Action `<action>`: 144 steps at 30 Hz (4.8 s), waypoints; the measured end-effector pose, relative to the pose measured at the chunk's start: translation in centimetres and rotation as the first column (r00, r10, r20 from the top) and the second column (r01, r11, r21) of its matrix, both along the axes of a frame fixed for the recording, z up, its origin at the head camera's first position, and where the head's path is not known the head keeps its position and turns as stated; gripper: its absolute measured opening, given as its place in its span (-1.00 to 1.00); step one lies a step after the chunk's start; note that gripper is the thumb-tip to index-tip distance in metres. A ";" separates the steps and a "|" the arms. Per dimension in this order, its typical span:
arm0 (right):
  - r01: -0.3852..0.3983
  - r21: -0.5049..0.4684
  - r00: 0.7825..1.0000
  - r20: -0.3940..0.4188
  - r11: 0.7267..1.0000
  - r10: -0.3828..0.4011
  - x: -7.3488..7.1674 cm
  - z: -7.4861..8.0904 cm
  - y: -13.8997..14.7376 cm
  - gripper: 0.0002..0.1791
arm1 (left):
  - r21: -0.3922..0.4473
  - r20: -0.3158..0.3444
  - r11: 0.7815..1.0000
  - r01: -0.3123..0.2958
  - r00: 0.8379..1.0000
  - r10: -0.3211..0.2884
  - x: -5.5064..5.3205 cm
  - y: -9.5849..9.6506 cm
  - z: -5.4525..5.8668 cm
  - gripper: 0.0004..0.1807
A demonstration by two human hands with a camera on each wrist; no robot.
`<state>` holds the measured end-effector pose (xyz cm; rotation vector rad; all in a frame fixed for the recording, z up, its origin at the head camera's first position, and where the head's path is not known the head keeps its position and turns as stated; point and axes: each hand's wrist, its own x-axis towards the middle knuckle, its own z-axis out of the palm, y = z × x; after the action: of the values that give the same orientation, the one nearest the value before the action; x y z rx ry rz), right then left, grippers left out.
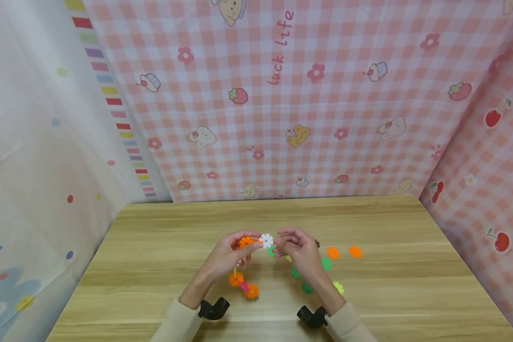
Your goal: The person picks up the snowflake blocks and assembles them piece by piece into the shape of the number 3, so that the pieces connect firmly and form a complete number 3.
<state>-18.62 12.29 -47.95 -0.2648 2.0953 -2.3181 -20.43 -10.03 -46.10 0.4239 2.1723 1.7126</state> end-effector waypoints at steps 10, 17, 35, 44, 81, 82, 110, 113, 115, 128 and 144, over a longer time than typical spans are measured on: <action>-0.058 0.239 0.987 0.162 0.969 0.019 -2.4 -1.6 1.3 -0.66 | -0.013 0.018 0.999 0.043 0.999 -0.043 0.3 -0.7 0.3 -0.55; -0.158 0.400 0.984 0.143 0.903 0.109 -3.6 -3.0 1.3 -0.63 | -0.008 0.037 0.998 0.062 0.997 -0.062 0.4 -0.7 0.1 -0.54; -0.169 0.520 0.977 0.197 0.838 0.075 -4.9 -3.7 0.8 -0.68 | 0.001 0.007 0.993 0.120 0.993 -0.120 0.2 -0.7 -0.2 -0.59; -0.160 0.577 0.983 0.170 0.801 0.074 -4.9 -3.6 0.6 -0.78 | 0.023 0.017 0.993 0.113 0.993 -0.114 0.2 -0.8 -0.3 -0.59; -0.053 0.299 0.995 -0.067 0.953 0.076 -0.3 -0.1 1.2 -0.83 | 0.021 0.012 0.998 0.060 0.998 -0.060 0.2 -0.1 -0.6 -0.60; -0.041 0.301 0.994 -0.081 0.953 0.068 -0.2 -0.1 1.1 -0.84 | 0.025 0.014 0.998 0.060 0.998 -0.060 0.2 -0.1 -0.7 -0.60; 0.222 0.342 0.898 -0.436 0.913 -0.055 0.5 -0.8 -0.6 -0.89 | 0.155 0.055 0.986 0.053 0.997 -0.062 0.0 0.0 -0.5 -0.53; 0.239 0.338 0.891 -0.449 0.910 -0.067 0.6 -0.8 -0.7 -0.89 | 0.165 0.049 0.985 0.057 0.997 -0.066 0.1 0.0 -0.5 -0.53; 0.256 0.335 0.882 -0.465 0.907 -0.077 0.6 -0.8 -0.7 -0.89 | 0.173 0.046 0.983 0.063 0.996 -0.071 0.1 0.0 -0.6 -0.53; 0.357 0.277 0.769 -0.629 0.892 -0.112 0.5 -1.7 -0.8 -0.80 | 0.156 0.027 0.986 0.051 0.998 -0.056 0.3 0.6 -0.5 -0.55; 0.363 0.267 0.720 -0.689 0.893 -0.086 0.2 -1.9 -0.8 -0.82 | 0.134 0.015 0.990 0.048 0.999 -0.051 0.2 0.8 -0.5 -0.57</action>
<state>-18.40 11.52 -49.86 -1.0084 3.0174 -2.0208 -20.22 -9.18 -46.61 0.4907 2.0245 1.8338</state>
